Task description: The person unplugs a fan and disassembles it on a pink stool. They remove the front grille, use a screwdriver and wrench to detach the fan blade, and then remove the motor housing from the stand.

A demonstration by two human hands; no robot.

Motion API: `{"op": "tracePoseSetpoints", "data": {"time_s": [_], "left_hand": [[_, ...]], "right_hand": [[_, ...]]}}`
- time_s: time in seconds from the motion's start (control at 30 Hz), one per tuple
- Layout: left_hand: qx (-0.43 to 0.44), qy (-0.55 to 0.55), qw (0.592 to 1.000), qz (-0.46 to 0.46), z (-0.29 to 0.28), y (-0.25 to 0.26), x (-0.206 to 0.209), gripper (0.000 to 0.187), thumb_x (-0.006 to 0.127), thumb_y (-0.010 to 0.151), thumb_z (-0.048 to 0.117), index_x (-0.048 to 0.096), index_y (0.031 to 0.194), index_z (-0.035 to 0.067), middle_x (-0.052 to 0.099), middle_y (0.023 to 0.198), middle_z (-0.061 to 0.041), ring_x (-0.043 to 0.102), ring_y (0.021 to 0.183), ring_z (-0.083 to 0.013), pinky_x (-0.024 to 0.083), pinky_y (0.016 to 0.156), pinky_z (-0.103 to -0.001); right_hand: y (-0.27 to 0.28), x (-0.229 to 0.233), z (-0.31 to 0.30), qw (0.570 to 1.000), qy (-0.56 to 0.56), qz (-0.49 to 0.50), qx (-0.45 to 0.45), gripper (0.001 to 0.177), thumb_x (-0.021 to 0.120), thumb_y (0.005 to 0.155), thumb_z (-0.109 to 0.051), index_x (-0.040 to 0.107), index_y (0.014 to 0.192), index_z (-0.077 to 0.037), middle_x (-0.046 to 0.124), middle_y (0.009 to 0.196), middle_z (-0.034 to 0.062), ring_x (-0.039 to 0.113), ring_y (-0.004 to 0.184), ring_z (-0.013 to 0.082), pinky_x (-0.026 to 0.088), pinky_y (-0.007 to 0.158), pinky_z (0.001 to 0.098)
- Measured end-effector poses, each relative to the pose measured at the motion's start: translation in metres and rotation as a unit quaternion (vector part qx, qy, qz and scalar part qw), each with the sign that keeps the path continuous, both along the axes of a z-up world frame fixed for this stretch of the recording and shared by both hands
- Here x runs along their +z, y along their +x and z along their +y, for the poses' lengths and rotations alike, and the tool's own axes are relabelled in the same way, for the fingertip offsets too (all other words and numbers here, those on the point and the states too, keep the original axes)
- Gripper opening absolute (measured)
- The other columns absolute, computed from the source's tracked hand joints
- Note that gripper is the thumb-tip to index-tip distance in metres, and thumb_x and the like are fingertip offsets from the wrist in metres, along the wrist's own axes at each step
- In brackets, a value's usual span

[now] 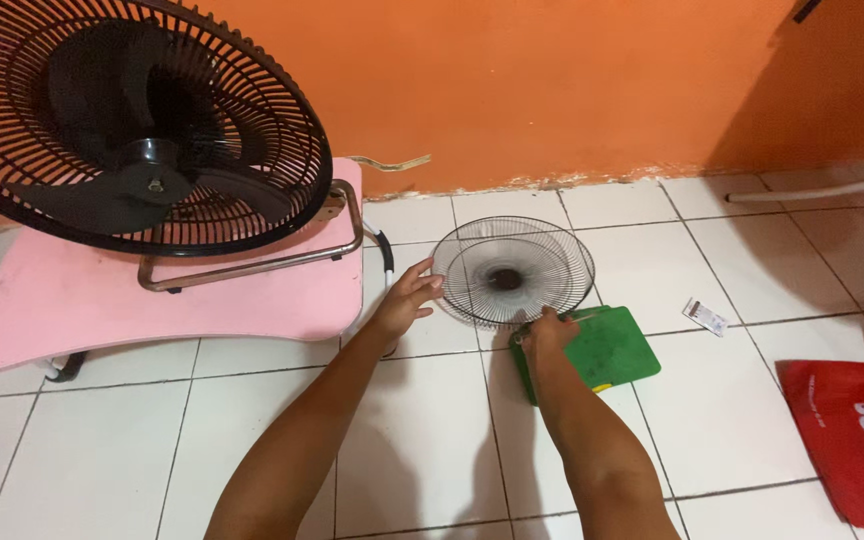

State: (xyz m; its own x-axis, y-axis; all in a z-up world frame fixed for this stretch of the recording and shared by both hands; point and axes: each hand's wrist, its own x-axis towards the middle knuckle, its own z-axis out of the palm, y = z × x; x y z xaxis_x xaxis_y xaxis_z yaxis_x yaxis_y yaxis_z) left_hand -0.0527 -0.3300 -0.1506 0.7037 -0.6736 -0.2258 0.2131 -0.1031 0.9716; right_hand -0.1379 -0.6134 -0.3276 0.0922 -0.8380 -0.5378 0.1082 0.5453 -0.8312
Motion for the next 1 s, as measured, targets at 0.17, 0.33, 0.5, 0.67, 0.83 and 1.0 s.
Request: {"op": "tracePoseSetpoints", "data": {"time_s": [0.17, 0.33, 0.5, 0.67, 0.83, 1.0], "left_hand": [[0.019, -0.009, 1.000, -0.015, -0.004, 0.002, -0.005, 0.073, 0.062, 0.095, 0.039, 0.033, 0.159, 0.019, 0.055, 0.149, -0.009, 0.056, 0.132, -0.0212, 0.044, 0.108, -0.046], [0.036, -0.016, 0.998, -0.057, -0.007, 0.001, 0.015, 0.069, 0.063, 0.098, 0.037, 0.036, 0.158, 0.016, 0.060, 0.146, -0.010, 0.055, 0.130, -0.0216, 0.045, 0.106, -0.046], [0.044, -0.083, 0.984, -0.152, 0.015, 0.013, 0.051, 0.066, 0.064, 0.099, 0.031, 0.039, 0.155, 0.009, 0.059, 0.144, -0.012, 0.058, 0.130, -0.0205, 0.047, 0.108, -0.037], [0.098, -0.079, 0.974, -0.189, 0.058, 0.022, 0.092, 0.059, 0.065, 0.099, 0.029, 0.047, 0.150, 0.005, 0.063, 0.139, -0.014, 0.060, 0.126, -0.0213, 0.048, 0.105, -0.034], [0.109, -0.015, 0.976, -0.186, 0.102, 0.022, 0.111, 0.054, 0.065, 0.100, 0.029, 0.051, 0.145, 0.005, 0.064, 0.135, -0.013, 0.061, 0.124, -0.0199, 0.050, 0.102, -0.032], [0.108, -0.096, 0.978, -0.150, 0.131, 0.022, 0.121, 0.034, 0.063, 0.101, 0.026, 0.064, 0.125, 0.001, 0.067, 0.103, -0.007, 0.064, 0.085, -0.0142, 0.055, 0.072, -0.029]], "right_hand": [[-0.005, -0.004, -0.014, 0.994, 0.009, -0.105, 0.021, 0.047, 0.071, 0.093, -0.006, 0.041, 0.129, -0.007, 0.058, 0.102, 0.0122, 0.059, 0.075, 0.0218, 0.052, 0.054, 0.0403], [0.001, 0.003, -0.023, 0.990, 0.066, -0.117, 0.039, 0.041, 0.050, 0.095, 0.002, 0.040, 0.131, -0.014, 0.059, 0.100, 0.0135, 0.056, 0.063, 0.0236, 0.042, 0.046, 0.0408], [0.016, 0.033, 0.009, 0.982, 0.050, -0.162, 0.079, 0.037, 0.044, 0.101, -0.014, 0.033, 0.137, -0.010, 0.053, 0.093, 0.0150, 0.053, 0.059, 0.0248, 0.041, 0.043, 0.0394], [0.040, 0.121, 0.091, 0.916, -0.286, -0.176, 0.221, 0.056, 0.057, 0.101, -0.015, 0.035, 0.152, -0.011, 0.057, 0.099, 0.0031, 0.050, 0.068, 0.0128, 0.044, 0.052, 0.0287], [0.045, 0.218, 0.205, 0.793, -0.388, -0.206, 0.423, 0.041, 0.046, 0.098, -0.004, 0.041, 0.139, -0.005, 0.056, 0.095, 0.0069, 0.052, 0.067, 0.0119, 0.046, 0.054, 0.0274], [0.031, 0.273, 0.283, 0.656, -0.465, -0.255, 0.537, 0.026, 0.049, 0.101, -0.003, 0.036, 0.124, 0.000, 0.060, 0.101, 0.0108, 0.059, 0.073, 0.0135, 0.053, 0.065, 0.0284]]}}
